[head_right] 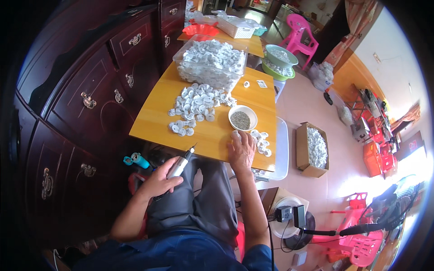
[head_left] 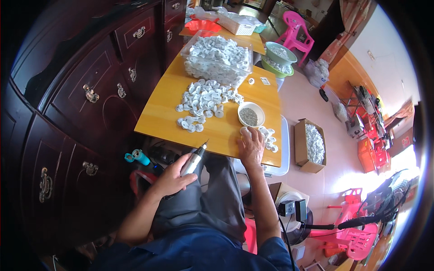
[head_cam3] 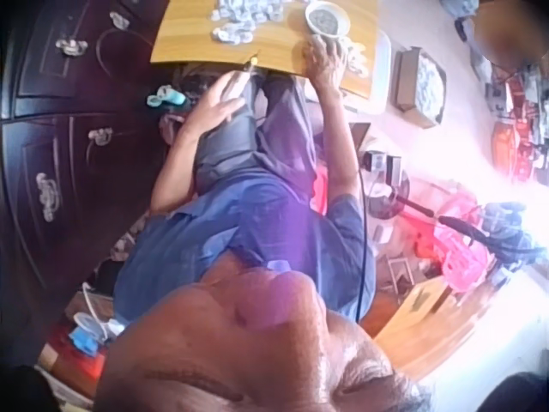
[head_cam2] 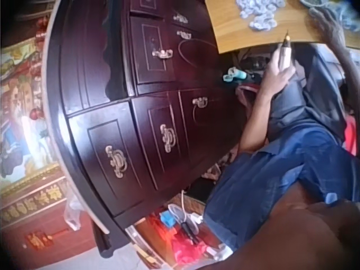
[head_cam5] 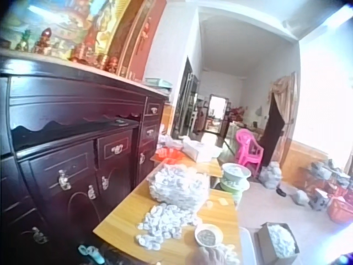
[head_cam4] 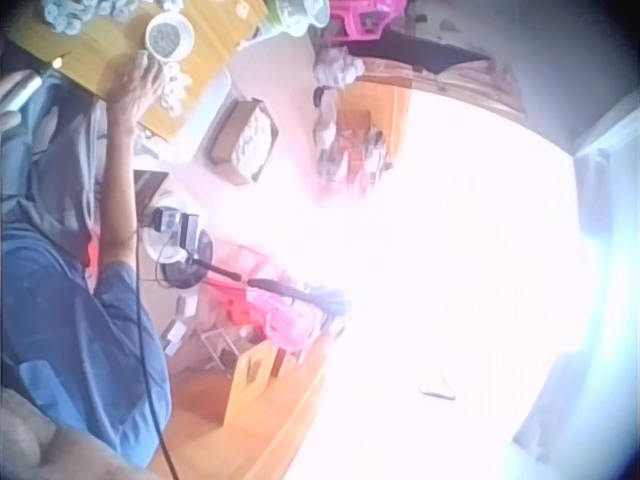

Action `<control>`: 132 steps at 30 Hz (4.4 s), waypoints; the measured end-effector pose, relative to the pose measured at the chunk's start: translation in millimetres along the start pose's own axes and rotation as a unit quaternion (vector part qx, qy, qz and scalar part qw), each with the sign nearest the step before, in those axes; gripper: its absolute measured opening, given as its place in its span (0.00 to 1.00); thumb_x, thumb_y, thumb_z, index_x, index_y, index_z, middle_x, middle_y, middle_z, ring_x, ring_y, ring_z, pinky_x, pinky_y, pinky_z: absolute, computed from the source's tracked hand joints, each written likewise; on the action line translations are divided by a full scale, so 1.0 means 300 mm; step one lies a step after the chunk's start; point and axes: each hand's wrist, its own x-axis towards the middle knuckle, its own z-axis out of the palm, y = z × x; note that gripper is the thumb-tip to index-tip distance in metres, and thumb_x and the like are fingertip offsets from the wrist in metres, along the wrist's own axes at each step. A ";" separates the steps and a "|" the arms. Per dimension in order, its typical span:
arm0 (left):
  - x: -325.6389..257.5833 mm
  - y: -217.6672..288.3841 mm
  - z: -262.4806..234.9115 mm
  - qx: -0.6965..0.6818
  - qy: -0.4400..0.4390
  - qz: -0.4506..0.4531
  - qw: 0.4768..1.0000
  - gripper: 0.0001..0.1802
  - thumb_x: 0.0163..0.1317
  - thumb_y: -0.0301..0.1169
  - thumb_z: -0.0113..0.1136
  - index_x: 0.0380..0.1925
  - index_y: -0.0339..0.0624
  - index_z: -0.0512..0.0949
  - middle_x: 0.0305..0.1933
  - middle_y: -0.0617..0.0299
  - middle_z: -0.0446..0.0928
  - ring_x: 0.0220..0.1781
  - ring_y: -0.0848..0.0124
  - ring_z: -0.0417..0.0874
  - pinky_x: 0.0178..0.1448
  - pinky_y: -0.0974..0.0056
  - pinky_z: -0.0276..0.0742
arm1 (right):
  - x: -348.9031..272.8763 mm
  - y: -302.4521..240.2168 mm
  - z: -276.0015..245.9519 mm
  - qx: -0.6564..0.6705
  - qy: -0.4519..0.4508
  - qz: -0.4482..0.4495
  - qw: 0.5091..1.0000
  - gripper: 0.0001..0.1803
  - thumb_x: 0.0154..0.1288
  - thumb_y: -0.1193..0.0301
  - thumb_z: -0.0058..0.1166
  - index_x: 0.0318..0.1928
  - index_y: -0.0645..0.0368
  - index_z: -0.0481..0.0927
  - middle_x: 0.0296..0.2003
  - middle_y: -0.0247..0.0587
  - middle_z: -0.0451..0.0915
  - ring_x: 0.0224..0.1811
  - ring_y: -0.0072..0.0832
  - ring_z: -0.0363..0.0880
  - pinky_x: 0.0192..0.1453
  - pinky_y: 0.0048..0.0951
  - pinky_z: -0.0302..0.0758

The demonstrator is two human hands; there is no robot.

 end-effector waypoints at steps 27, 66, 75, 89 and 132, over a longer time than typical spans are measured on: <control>0.004 0.026 0.017 -0.018 -0.004 -0.026 0.999 0.36 0.61 0.25 0.63 0.70 0.38 0.64 0.39 0.64 0.75 0.23 0.81 0.73 0.26 0.72 0.72 | 0.046 0.091 -0.059 -0.052 -0.060 0.133 0.988 0.35 0.57 0.45 0.64 0.62 0.46 0.77 0.72 0.57 0.58 0.78 0.60 0.46 0.75 0.75 0.40; 0.011 0.037 0.029 -0.007 -0.012 -0.032 0.999 0.37 0.61 0.25 0.58 0.71 0.33 0.60 0.35 0.62 0.74 0.21 0.80 0.72 0.25 0.74 0.72 | 0.093 0.144 -0.006 0.004 0.011 0.164 0.986 0.21 0.61 0.51 0.63 0.46 0.51 0.85 0.57 0.47 0.74 0.66 0.45 0.66 0.67 0.53 0.64; 0.009 0.042 0.024 -0.011 -0.020 -0.031 0.999 0.38 0.61 0.26 0.59 0.71 0.33 0.59 0.37 0.62 0.74 0.22 0.81 0.72 0.26 0.74 0.72 | 0.092 0.150 0.007 0.003 0.049 0.151 0.987 0.20 0.61 0.52 0.61 0.44 0.53 0.85 0.54 0.47 0.75 0.64 0.46 0.67 0.62 0.54 0.64; 0.003 0.058 0.036 -0.018 -0.010 -0.046 0.999 0.37 0.61 0.25 0.59 0.71 0.36 0.60 0.38 0.63 0.74 0.22 0.81 0.72 0.27 0.74 0.71 | 0.090 0.174 0.017 -0.009 0.064 0.141 0.988 0.16 0.56 0.62 0.62 0.45 0.50 0.84 0.52 0.43 0.76 0.61 0.44 0.70 0.60 0.52 0.67; 0.008 0.044 0.022 -0.012 -0.021 -0.042 0.999 0.38 0.61 0.25 0.60 0.72 0.35 0.60 0.36 0.63 0.72 0.22 0.80 0.73 0.25 0.73 0.71 | 0.103 0.178 0.009 -0.018 0.049 0.167 0.985 0.16 0.57 0.65 0.61 0.48 0.49 0.83 0.52 0.39 0.78 0.60 0.43 0.72 0.61 0.49 0.68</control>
